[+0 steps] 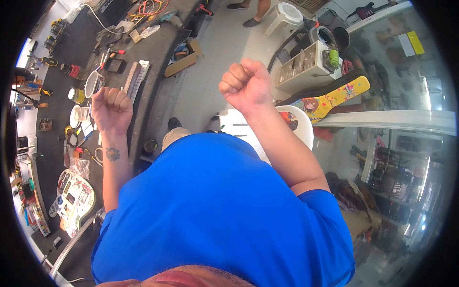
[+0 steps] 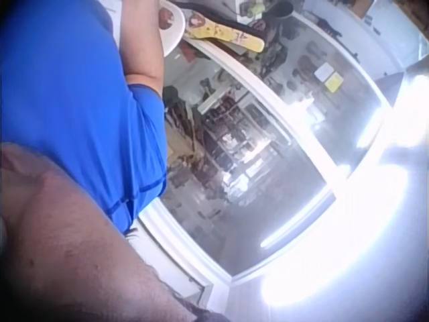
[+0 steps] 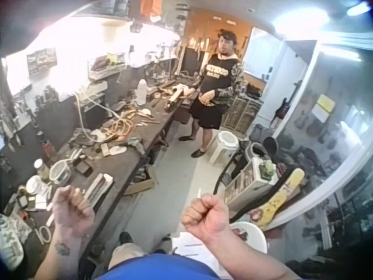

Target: The person sands the frets and fingerboard of a guitar neck using a sanding block.

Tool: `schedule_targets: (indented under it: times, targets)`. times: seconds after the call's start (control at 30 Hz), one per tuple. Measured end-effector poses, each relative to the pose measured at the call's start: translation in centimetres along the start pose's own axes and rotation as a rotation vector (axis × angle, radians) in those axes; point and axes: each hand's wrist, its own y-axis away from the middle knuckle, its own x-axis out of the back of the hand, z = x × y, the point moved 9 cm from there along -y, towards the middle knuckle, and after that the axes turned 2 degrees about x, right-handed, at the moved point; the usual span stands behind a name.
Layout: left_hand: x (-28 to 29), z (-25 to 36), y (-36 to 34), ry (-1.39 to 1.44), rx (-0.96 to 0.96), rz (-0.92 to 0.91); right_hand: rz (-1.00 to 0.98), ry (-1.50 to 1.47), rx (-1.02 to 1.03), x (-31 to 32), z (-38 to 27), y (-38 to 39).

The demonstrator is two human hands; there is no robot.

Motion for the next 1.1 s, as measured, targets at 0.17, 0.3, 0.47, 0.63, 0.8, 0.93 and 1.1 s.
schedule_targets:
  times: [0.17,0.3,0.47,0.63,0.8,0.93,1.1]
  targets:
    - [0.2,-0.6,-0.3,0.073,-0.060,0.126,0.304,-0.024,0.102,-0.4,0.4,-0.3]
    - [-3.3,-2.4,0.0,-0.005,-0.163,0.452,0.311,-0.021,0.108,-0.6,0.7,-0.1]
    - [0.0,-1.7,-0.3,0.026,-0.038,0.171,0.086,-0.072,-0.011,1.2,0.9,-0.5]
    - [-0.1,-2.1,-0.2,0.000,-0.030,0.116,0.131,-0.076,-0.053,2.5,1.7,0.8]
    - [1.0,-2.5,-0.5,0.011,-0.055,0.216,0.286,-0.053,0.012,3.7,1.7,0.9]
    - [0.7,-3.1,-1.2,-0.006,-0.053,0.434,0.525,-0.031,0.059,3.9,2.1,1.3]
    - [2.6,-2.7,-2.2,-0.056,0.090,0.128,0.320,-0.002,-0.012,6.0,2.9,1.9]
